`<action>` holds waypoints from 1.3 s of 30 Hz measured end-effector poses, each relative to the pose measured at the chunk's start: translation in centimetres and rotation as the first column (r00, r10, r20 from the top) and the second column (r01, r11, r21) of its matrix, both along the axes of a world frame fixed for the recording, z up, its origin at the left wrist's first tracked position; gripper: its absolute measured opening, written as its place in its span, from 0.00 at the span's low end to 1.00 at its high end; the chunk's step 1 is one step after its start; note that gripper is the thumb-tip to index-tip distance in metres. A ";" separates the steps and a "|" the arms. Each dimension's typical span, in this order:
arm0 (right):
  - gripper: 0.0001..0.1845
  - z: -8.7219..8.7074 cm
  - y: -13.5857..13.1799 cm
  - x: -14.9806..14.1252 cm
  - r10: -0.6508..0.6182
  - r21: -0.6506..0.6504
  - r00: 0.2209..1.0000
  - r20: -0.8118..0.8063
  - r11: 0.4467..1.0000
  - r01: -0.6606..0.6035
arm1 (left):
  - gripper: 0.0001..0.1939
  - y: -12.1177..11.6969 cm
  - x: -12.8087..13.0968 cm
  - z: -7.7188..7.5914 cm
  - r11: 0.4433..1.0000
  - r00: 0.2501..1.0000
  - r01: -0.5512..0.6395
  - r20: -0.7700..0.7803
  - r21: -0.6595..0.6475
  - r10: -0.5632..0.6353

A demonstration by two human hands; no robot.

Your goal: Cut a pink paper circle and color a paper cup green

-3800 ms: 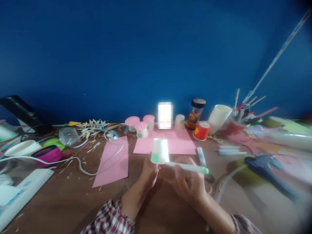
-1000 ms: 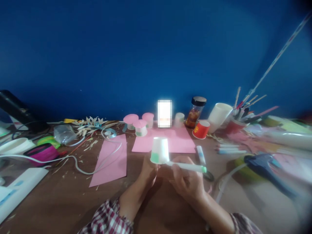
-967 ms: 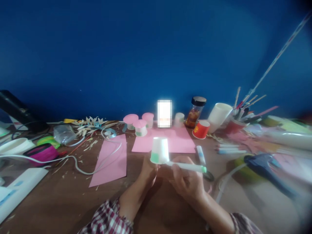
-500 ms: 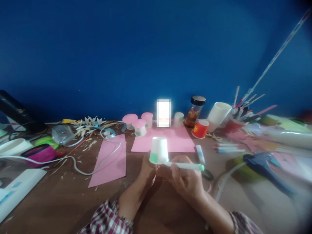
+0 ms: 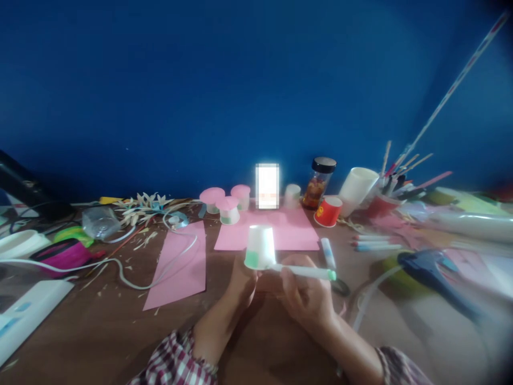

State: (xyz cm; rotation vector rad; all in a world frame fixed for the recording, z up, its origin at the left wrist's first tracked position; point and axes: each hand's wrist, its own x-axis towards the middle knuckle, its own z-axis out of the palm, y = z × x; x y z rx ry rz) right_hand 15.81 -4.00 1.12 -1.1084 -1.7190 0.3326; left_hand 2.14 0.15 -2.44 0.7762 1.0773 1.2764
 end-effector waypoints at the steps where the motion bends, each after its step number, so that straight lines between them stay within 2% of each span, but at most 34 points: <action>1: 0.04 0.1 0.0 0.0 0.000 -0.004 1.000 -0.003 1.000 0.000 | 0.06 0.0 0.0 -0.1 1.000 1.000 0.008 -0.017 0.019 -0.007; 4: 0.04 0.2 0.0 0.0 -0.004 -0.005 1.000 -0.022 1.000 0.004 | 0.07 0.0 -0.1 -0.2 0.998 0.999 0.031 -0.044 0.062 -0.028; 10: 0.03 0.2 0.0 0.2 -0.002 0.003 0.999 -0.038 1.000 0.002 | 0.12 0.1 -0.1 -0.5 0.997 1.000 0.021 -0.003 0.076 -0.021; 20: 0.04 0.0 0.1 0.0 0.012 -0.001 1.000 0.007 1.000 -0.012 | 0.07 0.1 -0.1 -0.7 0.995 0.998 0.033 -0.060 0.093 -0.028; 28: 0.07 0.2 0.0 -0.1 0.024 -0.032 1.000 0.014 0.999 -0.023 | 0.15 0.0 -0.2 -0.7 0.990 0.998 0.053 -0.052 0.128 -0.046; 39: 0.06 0.4 0.1 0.0 -0.050 -0.002 0.999 -0.003 0.999 0.050 | 0.06 0.1 0.2 -0.1 0.999 0.999 0.009 -0.046 0.045 -0.007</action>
